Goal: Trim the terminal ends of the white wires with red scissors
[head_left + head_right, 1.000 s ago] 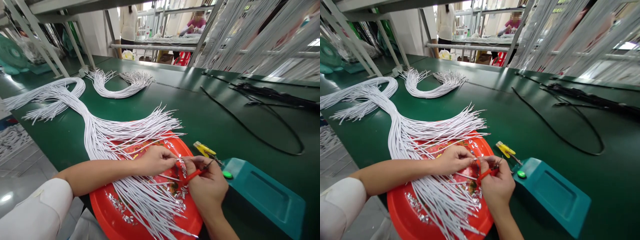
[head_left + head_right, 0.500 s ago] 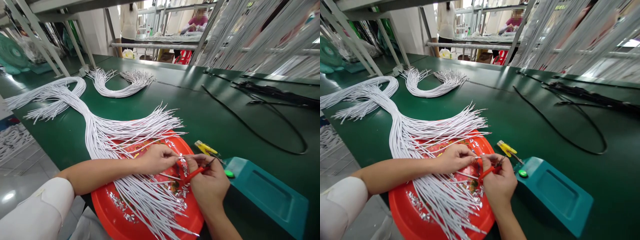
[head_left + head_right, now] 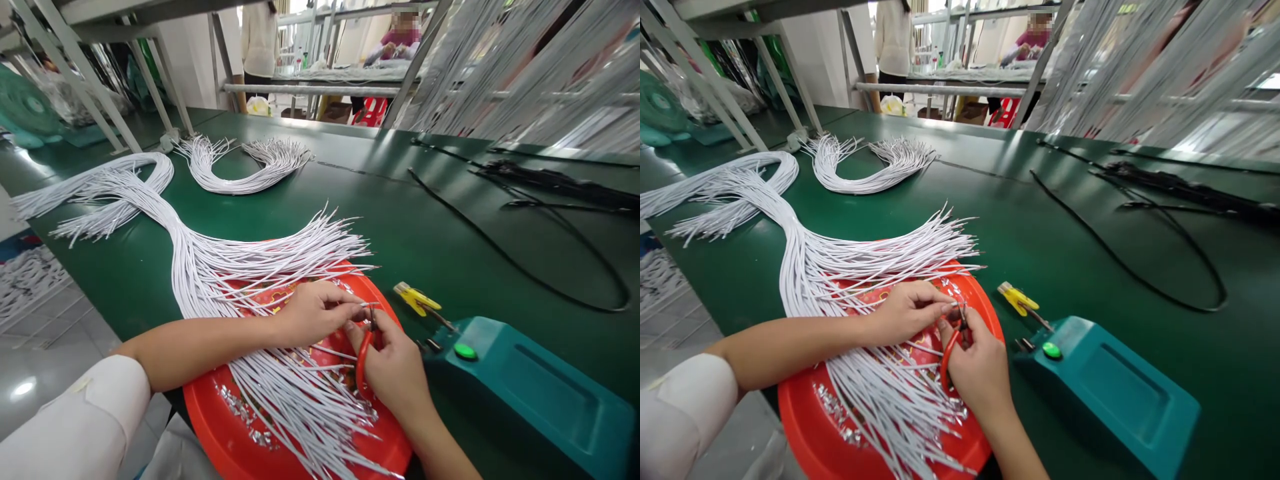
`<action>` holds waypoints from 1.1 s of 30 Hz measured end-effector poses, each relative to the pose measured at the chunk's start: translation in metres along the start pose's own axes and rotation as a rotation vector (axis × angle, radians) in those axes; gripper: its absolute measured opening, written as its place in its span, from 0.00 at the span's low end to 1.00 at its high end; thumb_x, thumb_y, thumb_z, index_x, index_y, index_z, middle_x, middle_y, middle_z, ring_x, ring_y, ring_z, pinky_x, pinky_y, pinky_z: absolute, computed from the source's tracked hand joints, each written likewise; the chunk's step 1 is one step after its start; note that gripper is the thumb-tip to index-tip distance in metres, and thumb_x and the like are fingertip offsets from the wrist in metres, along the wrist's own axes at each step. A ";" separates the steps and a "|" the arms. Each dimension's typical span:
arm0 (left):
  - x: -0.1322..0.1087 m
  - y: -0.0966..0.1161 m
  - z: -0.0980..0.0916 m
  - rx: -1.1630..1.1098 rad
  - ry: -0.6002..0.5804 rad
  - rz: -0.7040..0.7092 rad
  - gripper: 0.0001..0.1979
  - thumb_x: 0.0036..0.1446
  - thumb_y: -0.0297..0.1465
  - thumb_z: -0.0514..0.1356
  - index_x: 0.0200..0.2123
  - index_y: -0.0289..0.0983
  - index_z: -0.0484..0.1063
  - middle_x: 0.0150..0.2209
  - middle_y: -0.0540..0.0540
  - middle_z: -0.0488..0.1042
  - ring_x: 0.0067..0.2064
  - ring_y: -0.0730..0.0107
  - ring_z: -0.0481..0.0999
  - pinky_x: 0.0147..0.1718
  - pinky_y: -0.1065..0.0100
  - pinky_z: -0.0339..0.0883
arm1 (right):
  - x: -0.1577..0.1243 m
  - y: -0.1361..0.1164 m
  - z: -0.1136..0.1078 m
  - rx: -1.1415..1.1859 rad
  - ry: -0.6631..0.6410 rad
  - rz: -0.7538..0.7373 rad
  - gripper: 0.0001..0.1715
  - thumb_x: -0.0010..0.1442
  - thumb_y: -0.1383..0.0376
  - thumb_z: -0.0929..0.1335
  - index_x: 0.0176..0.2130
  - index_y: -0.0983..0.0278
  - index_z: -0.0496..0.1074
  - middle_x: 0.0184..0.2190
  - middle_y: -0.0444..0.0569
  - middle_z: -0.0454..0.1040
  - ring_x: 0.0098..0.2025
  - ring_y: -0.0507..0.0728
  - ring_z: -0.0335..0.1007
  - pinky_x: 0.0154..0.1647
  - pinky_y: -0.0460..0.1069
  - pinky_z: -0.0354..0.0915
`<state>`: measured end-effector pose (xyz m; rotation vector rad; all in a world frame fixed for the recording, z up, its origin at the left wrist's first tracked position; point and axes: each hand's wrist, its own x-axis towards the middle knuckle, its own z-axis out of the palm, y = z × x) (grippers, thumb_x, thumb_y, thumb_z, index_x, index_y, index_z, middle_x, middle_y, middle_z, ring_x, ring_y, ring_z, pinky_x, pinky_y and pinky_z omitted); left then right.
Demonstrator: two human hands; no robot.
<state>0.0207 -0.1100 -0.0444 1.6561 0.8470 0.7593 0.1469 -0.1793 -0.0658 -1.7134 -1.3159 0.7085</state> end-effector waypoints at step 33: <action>-0.001 -0.010 0.002 0.201 0.012 0.210 0.08 0.54 0.26 0.57 0.32 0.35 0.77 0.31 0.46 0.78 0.34 0.73 0.74 0.35 0.72 0.67 | 0.004 0.007 -0.001 0.088 -0.170 0.078 0.15 0.52 0.55 0.66 0.36 0.62 0.71 0.28 0.46 0.74 0.26 0.55 0.66 0.32 0.49 0.64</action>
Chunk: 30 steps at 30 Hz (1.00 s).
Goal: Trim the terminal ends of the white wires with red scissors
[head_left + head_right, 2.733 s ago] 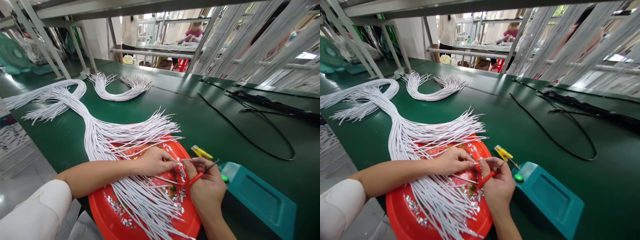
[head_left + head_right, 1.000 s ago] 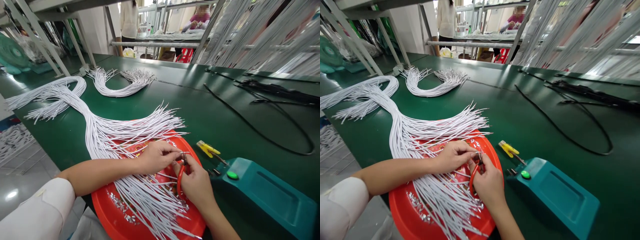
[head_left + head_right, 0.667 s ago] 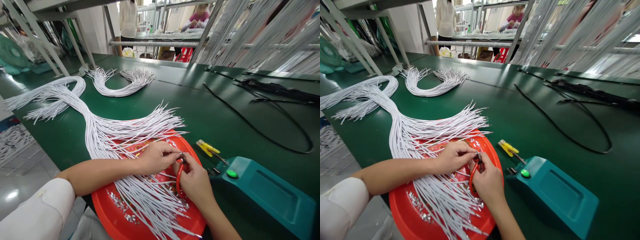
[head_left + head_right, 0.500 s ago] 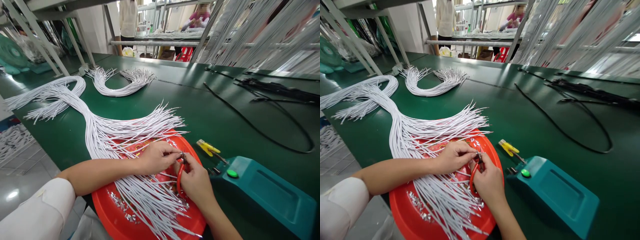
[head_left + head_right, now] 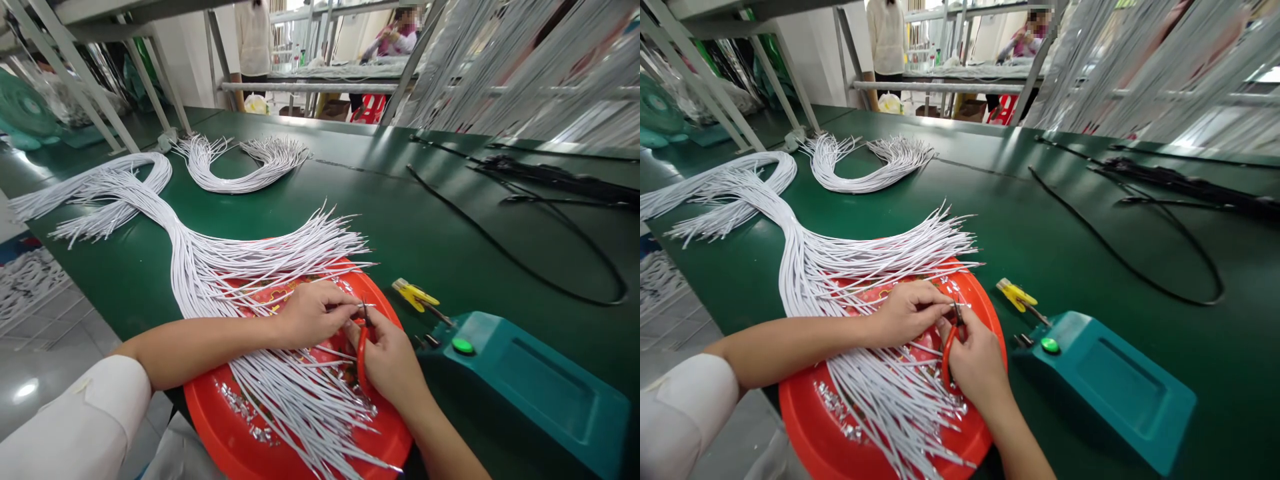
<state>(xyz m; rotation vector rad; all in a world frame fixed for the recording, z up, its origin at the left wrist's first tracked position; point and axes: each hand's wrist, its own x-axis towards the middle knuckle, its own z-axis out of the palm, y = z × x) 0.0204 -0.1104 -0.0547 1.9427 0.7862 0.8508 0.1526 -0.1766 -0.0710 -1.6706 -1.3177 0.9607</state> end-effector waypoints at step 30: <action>-0.004 -0.008 -0.001 0.408 -0.242 0.042 0.10 0.54 0.24 0.54 0.33 0.34 0.76 0.32 0.44 0.74 0.36 0.69 0.72 0.36 0.70 0.65 | -0.004 0.015 -0.002 -0.935 0.478 -0.670 0.15 0.49 0.70 0.60 0.36 0.65 0.72 0.20 0.50 0.72 0.20 0.57 0.65 0.21 0.48 0.54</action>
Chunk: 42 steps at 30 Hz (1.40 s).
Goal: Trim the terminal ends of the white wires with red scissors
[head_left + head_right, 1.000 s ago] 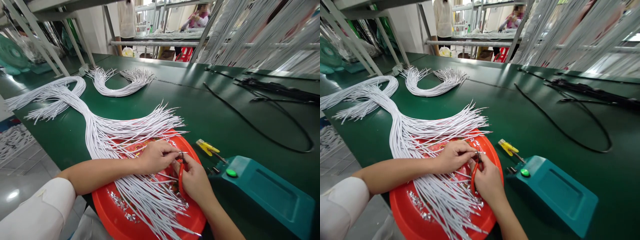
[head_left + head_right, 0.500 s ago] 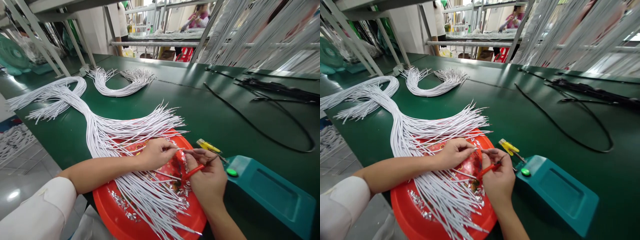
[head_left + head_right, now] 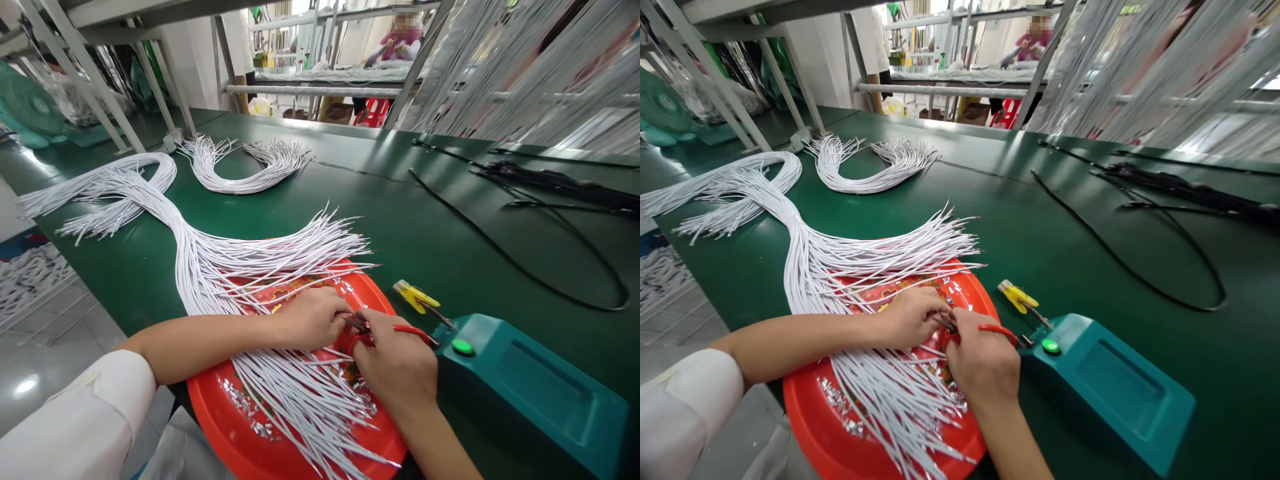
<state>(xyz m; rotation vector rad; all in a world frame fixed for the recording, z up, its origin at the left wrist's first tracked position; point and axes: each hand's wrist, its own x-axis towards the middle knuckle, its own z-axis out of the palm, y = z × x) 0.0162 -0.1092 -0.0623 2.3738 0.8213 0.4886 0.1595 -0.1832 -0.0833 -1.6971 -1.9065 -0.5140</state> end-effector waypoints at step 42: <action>0.005 -0.002 -0.012 -0.078 -0.100 0.254 0.13 0.58 0.22 0.50 0.39 0.34 0.74 0.38 0.43 0.76 0.40 0.72 0.74 0.39 0.73 0.65 | 0.026 0.013 -0.028 1.248 -0.426 0.988 0.25 0.33 0.58 0.76 0.23 0.59 0.58 0.16 0.38 0.63 0.17 0.50 0.59 0.16 0.46 0.58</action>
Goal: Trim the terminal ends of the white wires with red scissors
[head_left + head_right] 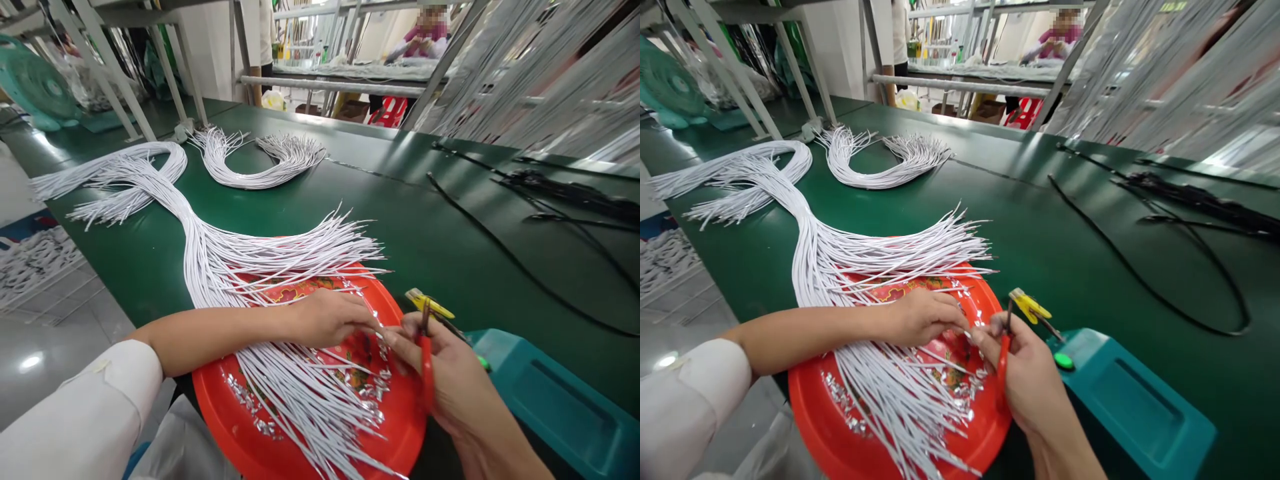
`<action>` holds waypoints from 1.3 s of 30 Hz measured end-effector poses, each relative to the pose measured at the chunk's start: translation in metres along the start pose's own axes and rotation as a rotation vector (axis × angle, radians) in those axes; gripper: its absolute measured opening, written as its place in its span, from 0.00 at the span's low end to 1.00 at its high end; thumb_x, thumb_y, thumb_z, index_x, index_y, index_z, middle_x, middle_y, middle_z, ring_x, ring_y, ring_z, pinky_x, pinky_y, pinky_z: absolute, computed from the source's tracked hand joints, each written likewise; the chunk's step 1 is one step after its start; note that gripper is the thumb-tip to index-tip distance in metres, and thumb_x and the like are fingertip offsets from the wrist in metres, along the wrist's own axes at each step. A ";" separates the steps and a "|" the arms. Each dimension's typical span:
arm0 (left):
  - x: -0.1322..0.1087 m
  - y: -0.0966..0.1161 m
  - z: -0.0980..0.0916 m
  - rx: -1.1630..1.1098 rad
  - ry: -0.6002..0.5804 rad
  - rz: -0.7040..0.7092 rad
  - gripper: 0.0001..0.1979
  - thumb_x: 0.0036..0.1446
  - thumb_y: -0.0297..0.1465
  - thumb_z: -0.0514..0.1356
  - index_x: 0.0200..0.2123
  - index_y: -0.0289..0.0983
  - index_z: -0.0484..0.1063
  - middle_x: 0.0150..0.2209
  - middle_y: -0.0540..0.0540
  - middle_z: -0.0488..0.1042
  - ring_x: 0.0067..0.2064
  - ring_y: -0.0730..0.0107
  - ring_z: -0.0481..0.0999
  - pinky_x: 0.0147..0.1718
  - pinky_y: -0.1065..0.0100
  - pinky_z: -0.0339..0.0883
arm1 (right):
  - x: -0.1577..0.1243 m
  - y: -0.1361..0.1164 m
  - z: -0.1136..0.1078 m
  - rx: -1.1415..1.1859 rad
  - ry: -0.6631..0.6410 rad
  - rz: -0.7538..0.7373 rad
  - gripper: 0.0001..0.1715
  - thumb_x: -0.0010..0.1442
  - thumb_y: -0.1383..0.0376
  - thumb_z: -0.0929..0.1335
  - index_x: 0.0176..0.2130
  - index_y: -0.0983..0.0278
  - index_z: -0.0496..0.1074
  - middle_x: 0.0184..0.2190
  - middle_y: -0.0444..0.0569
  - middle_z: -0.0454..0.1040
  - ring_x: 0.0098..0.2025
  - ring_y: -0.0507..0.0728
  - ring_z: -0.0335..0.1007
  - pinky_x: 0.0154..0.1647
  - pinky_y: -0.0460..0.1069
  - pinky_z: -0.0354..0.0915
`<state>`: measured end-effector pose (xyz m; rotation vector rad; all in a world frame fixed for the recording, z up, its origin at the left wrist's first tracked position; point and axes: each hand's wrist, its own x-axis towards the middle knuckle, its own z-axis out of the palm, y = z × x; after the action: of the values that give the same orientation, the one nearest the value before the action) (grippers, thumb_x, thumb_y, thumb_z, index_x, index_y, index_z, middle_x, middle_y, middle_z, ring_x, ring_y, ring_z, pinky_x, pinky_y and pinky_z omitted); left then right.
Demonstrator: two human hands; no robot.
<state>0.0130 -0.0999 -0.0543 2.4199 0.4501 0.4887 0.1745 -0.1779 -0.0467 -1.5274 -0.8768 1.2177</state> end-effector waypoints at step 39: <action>0.002 0.016 0.007 -0.177 0.271 -0.294 0.11 0.55 0.27 0.55 0.33 0.31 0.78 0.30 0.43 0.78 0.32 0.72 0.73 0.32 0.73 0.63 | -0.007 0.013 0.032 0.151 0.454 -0.144 0.26 0.34 0.63 0.77 0.27 0.61 0.59 0.21 0.38 0.69 0.24 0.50 0.67 0.26 0.45 0.65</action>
<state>0.0209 -0.1144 -0.0490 2.0798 0.8282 0.6954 0.1411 -0.1807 -0.0586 -1.5059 -0.5677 0.7688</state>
